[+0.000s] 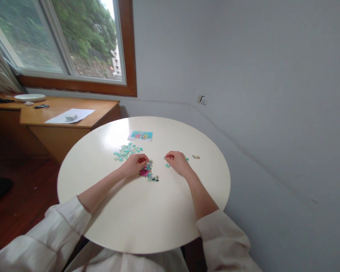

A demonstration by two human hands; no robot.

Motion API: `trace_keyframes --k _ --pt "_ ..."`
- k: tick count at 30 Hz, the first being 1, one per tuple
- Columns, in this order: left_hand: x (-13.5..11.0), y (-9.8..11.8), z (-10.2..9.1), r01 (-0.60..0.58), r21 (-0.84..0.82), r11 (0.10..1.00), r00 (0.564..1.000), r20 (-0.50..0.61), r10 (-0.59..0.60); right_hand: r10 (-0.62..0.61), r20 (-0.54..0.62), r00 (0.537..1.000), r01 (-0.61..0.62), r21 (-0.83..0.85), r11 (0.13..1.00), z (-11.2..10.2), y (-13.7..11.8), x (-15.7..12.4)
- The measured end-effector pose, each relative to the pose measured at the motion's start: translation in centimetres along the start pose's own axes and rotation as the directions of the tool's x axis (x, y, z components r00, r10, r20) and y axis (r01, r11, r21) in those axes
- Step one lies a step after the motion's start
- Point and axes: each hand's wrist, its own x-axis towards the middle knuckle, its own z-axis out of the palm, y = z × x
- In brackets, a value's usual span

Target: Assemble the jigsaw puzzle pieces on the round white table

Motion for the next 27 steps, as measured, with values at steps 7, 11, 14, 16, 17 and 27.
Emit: trace_keyframes --k 7,11,14,16,17,27 --pt "-0.34 -0.1 -0.08 -0.18 0.208 0.961 0.98 0.123 0.157 0.091 -0.093 0.992 -0.099 -0.085 0.991 -0.35 0.86 0.3" --pt "-0.31 -0.46 0.01 -0.208 0.226 0.952 0.972 0.157 0.175 0.118 -0.094 0.989 -0.128 -0.118 0.985 -0.52 0.88 0.32" --pt "-0.28 -0.58 0.07 -0.21 0.227 0.951 0.971 0.158 0.177 0.129 -0.084 0.988 -0.14 -0.135 0.981 -0.62 0.77 0.3" --pt "-0.27 -0.57 0.07 -0.211 0.224 0.952 0.971 0.159 0.178 0.128 -0.078 0.989 -0.139 -0.15 0.979 -0.69 0.72 0.26" --pt "-0.27 -0.56 0.07 -0.21 0.223 0.952 0.971 0.159 0.177 0.122 -0.071 0.99 -0.132 -0.156 0.979 -0.72 0.69 0.22" --pt "-0.44 -0.14 -0.06 -0.192 0.215 0.957 0.976 0.14 0.164 0.036 0.114 0.993 -0.014 -0.184 0.983 -1.03 0.29 -0.3"
